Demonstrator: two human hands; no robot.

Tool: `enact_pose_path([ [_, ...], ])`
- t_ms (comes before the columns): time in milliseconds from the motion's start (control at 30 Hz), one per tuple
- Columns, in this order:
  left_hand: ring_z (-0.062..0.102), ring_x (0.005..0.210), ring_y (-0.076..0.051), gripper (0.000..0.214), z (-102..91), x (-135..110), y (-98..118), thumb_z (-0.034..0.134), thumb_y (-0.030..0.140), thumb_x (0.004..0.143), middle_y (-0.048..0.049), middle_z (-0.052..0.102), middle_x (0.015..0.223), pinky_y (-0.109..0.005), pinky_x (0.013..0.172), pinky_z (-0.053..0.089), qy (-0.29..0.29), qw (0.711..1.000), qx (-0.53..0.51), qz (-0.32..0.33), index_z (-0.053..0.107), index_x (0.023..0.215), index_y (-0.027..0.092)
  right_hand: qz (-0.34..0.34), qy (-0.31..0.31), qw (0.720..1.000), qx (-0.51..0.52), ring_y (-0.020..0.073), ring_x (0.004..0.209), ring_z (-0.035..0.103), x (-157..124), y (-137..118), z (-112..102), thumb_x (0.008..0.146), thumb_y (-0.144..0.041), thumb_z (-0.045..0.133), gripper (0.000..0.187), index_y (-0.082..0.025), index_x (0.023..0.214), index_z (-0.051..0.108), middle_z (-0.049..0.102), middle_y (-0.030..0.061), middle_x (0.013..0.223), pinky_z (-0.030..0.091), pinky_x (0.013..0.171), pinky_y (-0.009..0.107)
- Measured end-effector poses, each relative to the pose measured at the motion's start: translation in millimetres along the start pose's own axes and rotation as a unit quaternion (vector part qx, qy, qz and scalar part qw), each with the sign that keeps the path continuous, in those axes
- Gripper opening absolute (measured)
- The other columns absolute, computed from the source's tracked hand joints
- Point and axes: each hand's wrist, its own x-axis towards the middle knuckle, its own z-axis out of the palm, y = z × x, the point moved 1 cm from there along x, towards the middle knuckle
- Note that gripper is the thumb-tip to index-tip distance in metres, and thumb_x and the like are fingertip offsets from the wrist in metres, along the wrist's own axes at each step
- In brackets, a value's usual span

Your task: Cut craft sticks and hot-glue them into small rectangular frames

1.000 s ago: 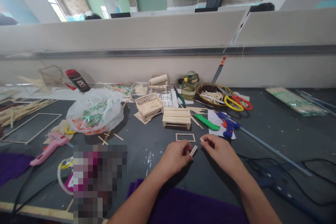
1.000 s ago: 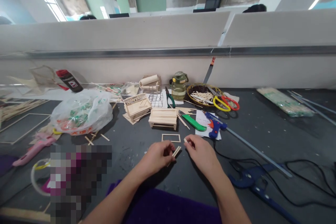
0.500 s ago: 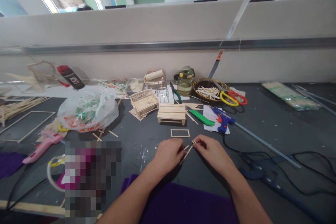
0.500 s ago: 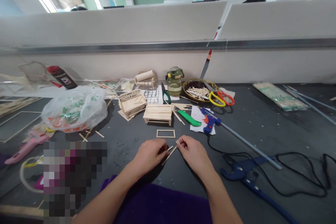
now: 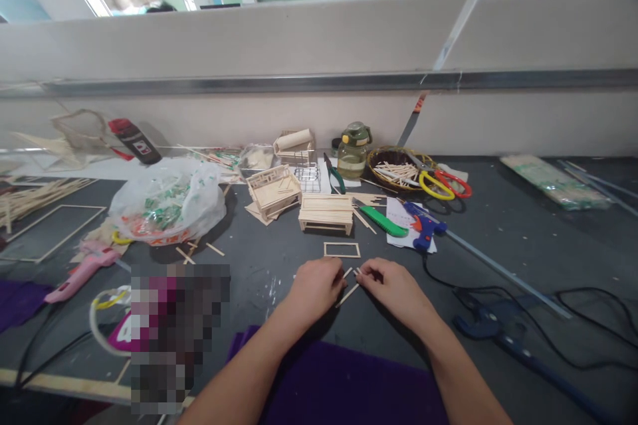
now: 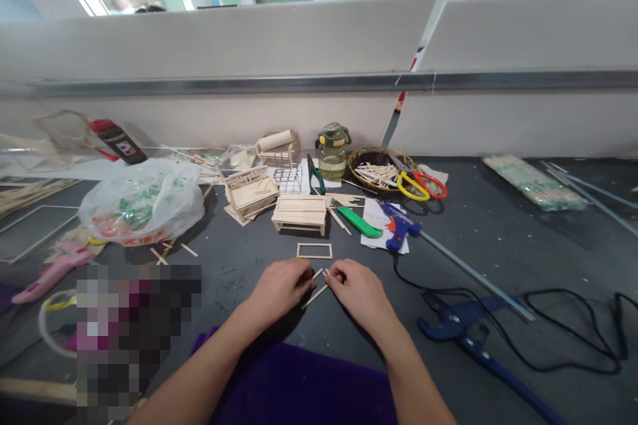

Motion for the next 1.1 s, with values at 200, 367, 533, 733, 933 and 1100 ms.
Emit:
enact_pose_path([
  [200, 0.064, 0.080, -0.020, 0.013, -0.8, -0.2, 1.5, 0.049, 0.027, 0.088, -0.0031, 0.068, 0.086, -0.027, 0.063, 0.039, -0.006, 1.000, -0.002, -0.003, 0.058, 0.081, 0.021, 0.009, 0.041, 0.998, -0.040, 0.0156, 0.070, 0.055, 2.8, -2.5, 5.7, 0.085, -0.030, 0.052, 0.014, -0.023, 0.075, 0.061, 0.061, -0.0011, 0.073, 0.032, 0.059, 0.024],
  [367, 0.064, 0.083, -0.019, 0.012, -1.7, 0.1, 1.4, 0.050, 0.027, 0.088, -0.0037, 0.068, 0.088, -0.026, 0.066, 0.041, -0.012, 1.000, -0.007, -0.007, 0.059, 0.083, 0.020, 0.007, 0.050, 0.996, -0.079, 0.0150, 0.070, 0.054, 2.4, -2.2, 9.3, 0.084, -0.028, 0.054, 0.013, -0.023, 0.073, 0.057, 0.061, -0.0013, 0.072, 0.030, 0.057, 0.024],
  [533, 0.064, 0.084, -0.020, 0.012, -1.5, -0.2, 0.6, 0.050, 0.027, 0.089, -0.0042, 0.068, 0.088, -0.027, 0.067, 0.041, -0.018, 1.000, -0.012, -0.008, 0.059, 0.084, 0.020, 0.013, 0.040, 0.998, -0.056, 0.0156, 0.067, 0.055, 0.7, -0.7, 4.4, 0.086, -0.033, 0.049, 0.018, -0.023, 0.073, 0.058, 0.062, -0.0003, 0.072, 0.031, 0.057, 0.025],
  [733, 0.064, 0.082, -0.021, 0.012, -3.1, -0.3, 0.8, 0.052, 0.028, 0.088, -0.0040, 0.069, 0.088, -0.027, 0.065, 0.041, -0.016, 1.000, -0.018, -0.005, 0.059, 0.083, 0.020, 0.022, 0.048, 0.998, -0.017, 0.0161, 0.064, 0.056, 0.2, -1.7, -1.2, 0.084, -0.034, 0.049, 0.020, -0.023, 0.072, 0.060, 0.063, 0.0001, 0.070, 0.033, 0.056, 0.025],
  [933, 0.065, 0.082, -0.022, 0.014, -4.8, 0.2, 1.0, 0.052, 0.029, 0.088, -0.0051, 0.070, 0.087, -0.027, 0.066, 0.042, -0.017, 1.000, -0.020, -0.009, 0.061, 0.083, 0.020, 0.033, 0.057, 0.998, -0.014, 0.0148, 0.060, 0.054, 0.2, -0.6, -3.1, 0.084, -0.036, 0.050, 0.020, -0.024, 0.071, 0.059, 0.061, -0.0018, 0.066, 0.032, 0.055, 0.024],
  [1100, 0.065, 0.082, -0.022, 0.015, -4.1, 0.2, -1.1, 0.053, 0.032, 0.087, -0.0050, 0.070, 0.087, -0.027, 0.067, 0.043, -0.016, 0.999, -0.030, -0.008, 0.062, 0.084, 0.020, 0.048, 0.058, 0.996, -0.042, 0.0149, 0.062, 0.055, 1.5, 2.2, -2.1, 0.083, -0.037, 0.052, 0.018, -0.024, 0.071, 0.057, 0.062, -0.0022, 0.067, 0.030, 0.053, 0.024],
])
